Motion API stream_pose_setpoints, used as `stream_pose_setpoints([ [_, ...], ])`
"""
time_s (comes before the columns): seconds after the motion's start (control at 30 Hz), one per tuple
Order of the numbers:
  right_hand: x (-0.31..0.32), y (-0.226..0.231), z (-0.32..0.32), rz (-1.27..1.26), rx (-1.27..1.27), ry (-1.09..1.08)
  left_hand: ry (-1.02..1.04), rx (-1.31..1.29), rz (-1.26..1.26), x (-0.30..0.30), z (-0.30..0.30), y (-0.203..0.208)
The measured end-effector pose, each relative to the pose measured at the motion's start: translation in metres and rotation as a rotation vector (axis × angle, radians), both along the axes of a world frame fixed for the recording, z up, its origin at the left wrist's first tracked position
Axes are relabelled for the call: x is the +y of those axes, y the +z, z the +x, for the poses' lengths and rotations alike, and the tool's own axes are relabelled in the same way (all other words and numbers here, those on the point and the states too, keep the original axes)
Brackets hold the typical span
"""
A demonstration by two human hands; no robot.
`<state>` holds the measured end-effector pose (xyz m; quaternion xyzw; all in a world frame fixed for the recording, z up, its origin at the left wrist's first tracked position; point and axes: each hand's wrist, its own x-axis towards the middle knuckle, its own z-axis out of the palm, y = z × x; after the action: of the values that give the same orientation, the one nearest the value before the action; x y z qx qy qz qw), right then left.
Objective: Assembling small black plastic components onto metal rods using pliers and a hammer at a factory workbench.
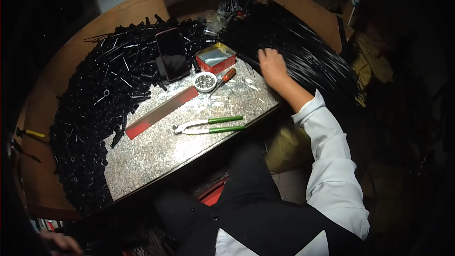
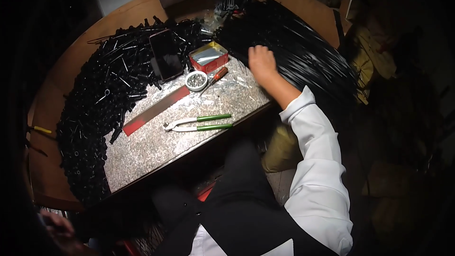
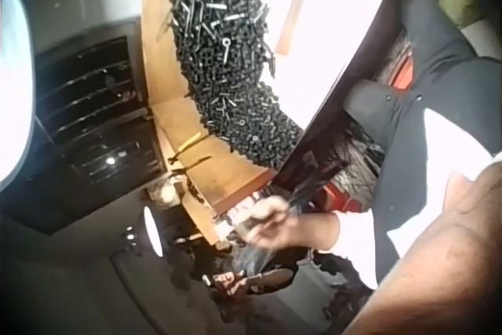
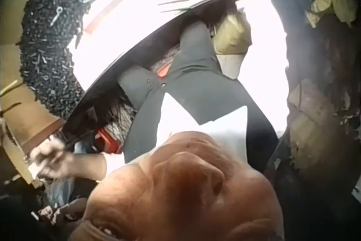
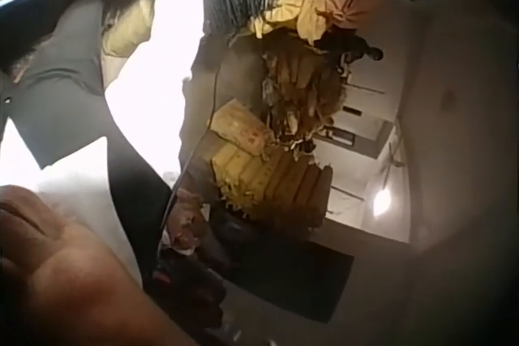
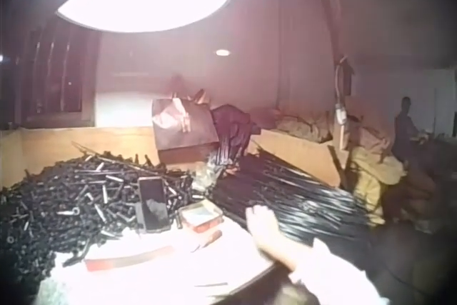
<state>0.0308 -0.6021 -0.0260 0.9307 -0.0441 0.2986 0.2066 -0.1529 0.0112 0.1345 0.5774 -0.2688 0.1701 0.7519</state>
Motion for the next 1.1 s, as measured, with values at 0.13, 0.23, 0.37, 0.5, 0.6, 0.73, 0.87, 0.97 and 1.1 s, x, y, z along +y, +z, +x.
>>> stream_pose_setpoints([
  [0.13,-0.066,-0.005,0.014,-0.106,-0.092,-0.245,0.036,0.628,0.018,0.009,-0.002,-0.099],
  [0.23,-0.068,-0.01,0.021,-0.126,-0.033,-0.302,0.108,0.847,0.084,0.023,0.008,-0.211],
  [0.37,-0.071,-0.002,0.017,-0.064,0.007,-0.379,0.085,1.088,0.118,0.058,0.025,-0.335],
  [0.5,-0.072,-0.001,0.028,0.063,0.076,-0.415,0.458,0.974,1.03,0.119,0.04,-0.467],
  [0.6,-0.073,-0.001,0.035,0.197,0.028,-0.36,0.449,1.006,1.168,0.132,0.043,-0.495],
  [0.73,-0.079,0.018,0.019,0.288,0.071,-0.33,0.43,1.037,1.17,0.086,0.056,-0.445],
  [0.87,-0.075,0.037,0.018,0.402,0.036,-0.31,0.415,1.011,1.169,0.072,0.06,-0.413],
  [0.97,-0.064,0.055,0.02,0.644,0.072,-0.328,0.408,0.993,1.197,0.065,0.06,-0.393],
  [1.1,-0.058,0.065,0.03,0.644,-0.007,-0.366,0.452,0.784,0.994,0.104,0.059,-0.433],
])
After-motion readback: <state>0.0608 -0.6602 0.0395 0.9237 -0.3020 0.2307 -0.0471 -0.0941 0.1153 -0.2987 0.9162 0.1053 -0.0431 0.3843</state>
